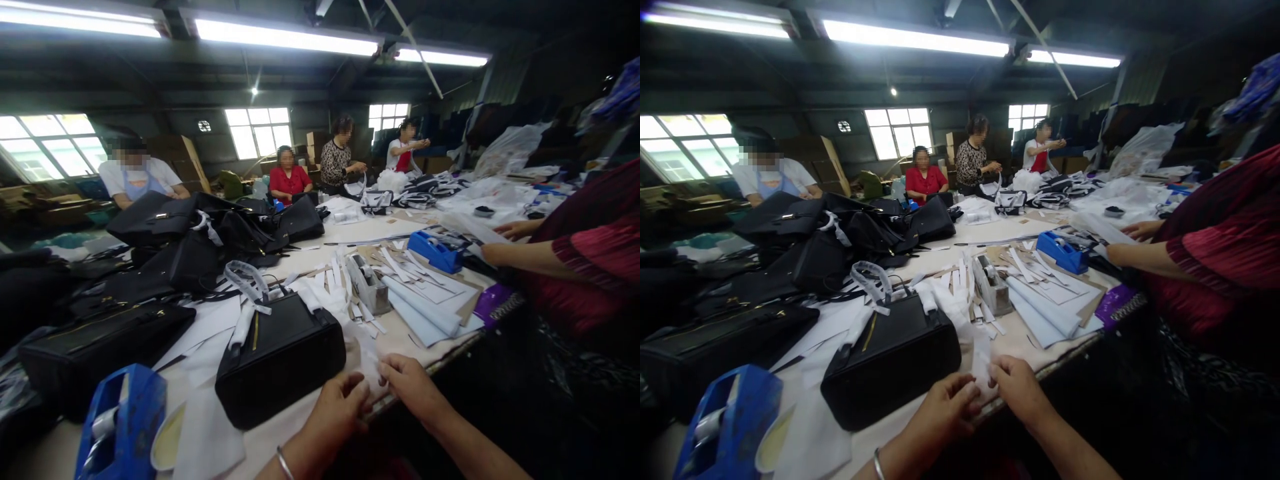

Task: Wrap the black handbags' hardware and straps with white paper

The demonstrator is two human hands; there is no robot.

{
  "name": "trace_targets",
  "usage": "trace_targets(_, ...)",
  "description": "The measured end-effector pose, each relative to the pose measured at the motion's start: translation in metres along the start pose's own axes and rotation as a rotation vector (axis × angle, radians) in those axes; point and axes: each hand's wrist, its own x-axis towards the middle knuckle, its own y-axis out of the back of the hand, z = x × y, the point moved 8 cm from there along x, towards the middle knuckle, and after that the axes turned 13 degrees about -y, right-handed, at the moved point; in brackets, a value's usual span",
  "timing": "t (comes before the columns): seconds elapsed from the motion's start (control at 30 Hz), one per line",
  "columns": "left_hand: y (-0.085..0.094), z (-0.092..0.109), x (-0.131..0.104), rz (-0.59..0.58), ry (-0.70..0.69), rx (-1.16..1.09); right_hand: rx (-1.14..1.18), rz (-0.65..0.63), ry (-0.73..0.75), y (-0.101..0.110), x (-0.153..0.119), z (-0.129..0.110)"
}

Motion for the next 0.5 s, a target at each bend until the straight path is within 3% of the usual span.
trace_targets(0.07, -0.005, -0.003, 0.002, 0.050, 0.019, -0.113, 0.118, -0.041, -0.014, -0.005, -0.013, 0.004)
trace_targets(0.23, 0.002, -0.006, -0.005, 0.153, -0.008, -0.092, 0.274, -0.123, -0.123, -0.017, -0.032, 0.018)
trace_targets(0.5, 0.012, -0.007, -0.015, 0.175, -0.079, -0.130, 0.547, -0.224, -0.205, -0.029, -0.040, 0.029)
